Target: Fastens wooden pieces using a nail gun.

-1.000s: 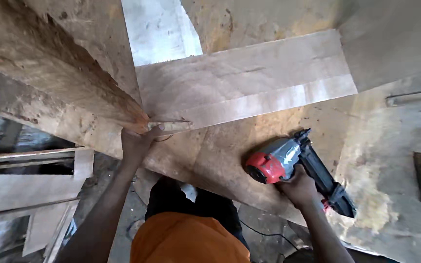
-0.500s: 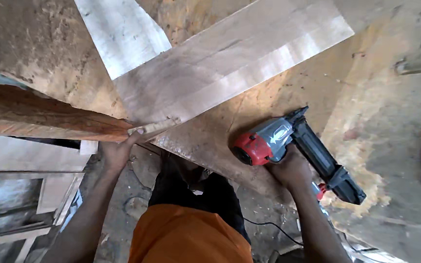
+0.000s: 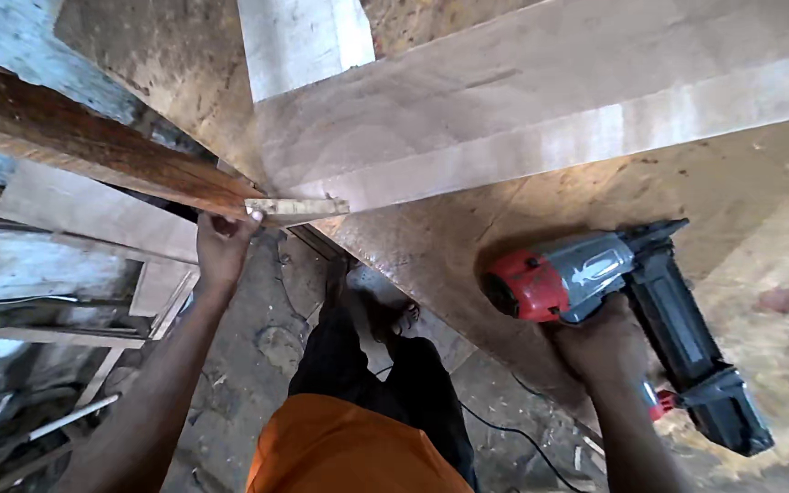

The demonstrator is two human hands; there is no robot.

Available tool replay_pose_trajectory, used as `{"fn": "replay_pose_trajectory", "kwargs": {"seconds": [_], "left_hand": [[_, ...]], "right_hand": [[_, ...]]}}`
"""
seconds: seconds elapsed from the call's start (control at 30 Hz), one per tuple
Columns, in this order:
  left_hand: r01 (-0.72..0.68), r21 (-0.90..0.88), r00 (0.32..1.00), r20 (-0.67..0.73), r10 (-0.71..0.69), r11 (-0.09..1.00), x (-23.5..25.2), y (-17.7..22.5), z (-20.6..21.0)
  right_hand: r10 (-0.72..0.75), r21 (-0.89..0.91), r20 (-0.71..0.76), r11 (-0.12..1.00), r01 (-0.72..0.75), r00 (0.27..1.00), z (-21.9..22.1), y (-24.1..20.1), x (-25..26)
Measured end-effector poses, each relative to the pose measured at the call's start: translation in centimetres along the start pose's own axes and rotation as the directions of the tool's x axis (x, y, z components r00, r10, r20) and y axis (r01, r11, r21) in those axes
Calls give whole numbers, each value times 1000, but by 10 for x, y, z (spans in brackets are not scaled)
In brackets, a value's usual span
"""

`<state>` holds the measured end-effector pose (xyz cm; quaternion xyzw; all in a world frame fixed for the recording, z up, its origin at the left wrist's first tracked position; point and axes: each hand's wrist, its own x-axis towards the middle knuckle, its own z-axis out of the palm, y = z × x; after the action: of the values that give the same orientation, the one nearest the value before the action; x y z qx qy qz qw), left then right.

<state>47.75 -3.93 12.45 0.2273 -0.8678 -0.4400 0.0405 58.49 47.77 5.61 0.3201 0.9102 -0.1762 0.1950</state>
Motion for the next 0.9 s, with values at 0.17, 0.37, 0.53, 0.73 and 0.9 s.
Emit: {"fn": "replay_pose_trajectory", "kwargs": {"seconds": [0.17, 0.37, 0.53, 0.73, 0.9], "left_hand": [[-407, 476, 907, 313, 282, 780, -53, 6, 5], [-646, 741, 759, 594, 266, 186, 2, 51, 68], [-623, 782, 782, 623, 8, -6, 34, 53, 109], [-648, 761, 760, 648, 50, -23, 34, 49, 110], [-653, 756, 757, 652, 38, 35, 29, 49, 105]], "right_hand": [[15, -39, -6, 999, -15, 1000, 9, 10, 4], [47, -61, -11, 997, -47, 999, 4, -4, -1], [93, -80, -25, 992, -94, 995, 6, -7, -2], [90, -83, -87, 992, -97, 992, 14, -5, -3], [65, -99, -112, 992, -76, 992, 16, -3, -3]]}}
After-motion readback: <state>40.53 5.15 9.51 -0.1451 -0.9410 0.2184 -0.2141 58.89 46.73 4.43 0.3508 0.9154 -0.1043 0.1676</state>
